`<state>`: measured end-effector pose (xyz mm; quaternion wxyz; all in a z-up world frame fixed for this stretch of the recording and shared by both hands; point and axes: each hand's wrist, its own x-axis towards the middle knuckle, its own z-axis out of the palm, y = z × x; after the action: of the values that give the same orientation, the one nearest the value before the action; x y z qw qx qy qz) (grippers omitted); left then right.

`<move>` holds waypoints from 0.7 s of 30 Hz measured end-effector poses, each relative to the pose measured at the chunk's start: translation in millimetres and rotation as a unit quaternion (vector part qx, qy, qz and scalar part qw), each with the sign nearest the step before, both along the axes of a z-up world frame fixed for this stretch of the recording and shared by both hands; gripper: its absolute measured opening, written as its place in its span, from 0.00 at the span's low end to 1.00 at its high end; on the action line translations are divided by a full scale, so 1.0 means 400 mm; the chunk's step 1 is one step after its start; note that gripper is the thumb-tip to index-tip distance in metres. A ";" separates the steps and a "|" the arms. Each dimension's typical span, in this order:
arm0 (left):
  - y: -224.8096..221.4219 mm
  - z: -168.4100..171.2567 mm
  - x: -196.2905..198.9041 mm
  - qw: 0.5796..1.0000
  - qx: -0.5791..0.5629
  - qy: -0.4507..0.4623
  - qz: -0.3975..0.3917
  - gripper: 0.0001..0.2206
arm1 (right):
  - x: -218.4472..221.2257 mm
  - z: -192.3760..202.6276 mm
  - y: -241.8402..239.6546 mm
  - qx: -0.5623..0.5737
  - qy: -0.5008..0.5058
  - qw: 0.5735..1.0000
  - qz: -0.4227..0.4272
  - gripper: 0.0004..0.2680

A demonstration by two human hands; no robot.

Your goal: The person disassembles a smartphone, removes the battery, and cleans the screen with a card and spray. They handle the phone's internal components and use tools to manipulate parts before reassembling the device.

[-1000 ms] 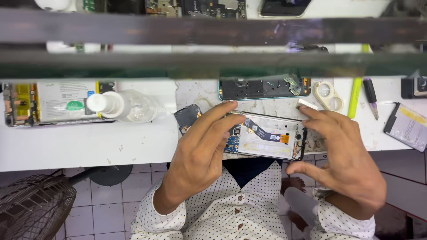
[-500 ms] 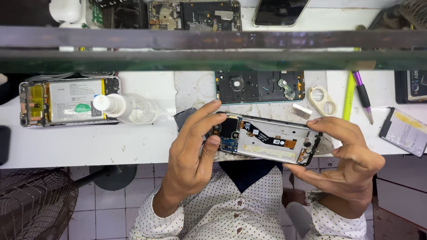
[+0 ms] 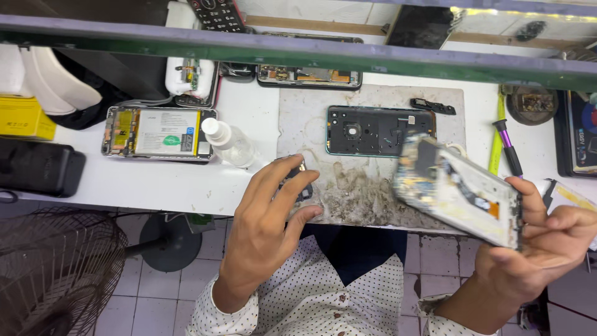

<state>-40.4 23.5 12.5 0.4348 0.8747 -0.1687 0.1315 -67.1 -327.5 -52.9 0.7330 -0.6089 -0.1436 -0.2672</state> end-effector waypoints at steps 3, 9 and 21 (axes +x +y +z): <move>0.008 -0.001 0.010 0.999 0.053 -0.004 0.005 0.20 | 0.004 -0.021 -0.025 0.181 0.038 0.979 0.085 0.19; 0.002 -0.021 0.047 0.990 0.107 -0.059 0.064 0.18 | 0.010 -0.039 -0.010 0.267 0.075 0.950 0.143 0.17; -0.084 0.003 0.009 0.919 -0.388 -0.013 -0.071 0.19 | 0.087 0.017 0.178 0.060 0.255 0.934 0.243 0.12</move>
<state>-36.8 -9.9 13.7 0.7461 0.6214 -0.1713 0.1666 -32.2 -256.3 -46.3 0.8224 -0.5583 -0.0793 0.0750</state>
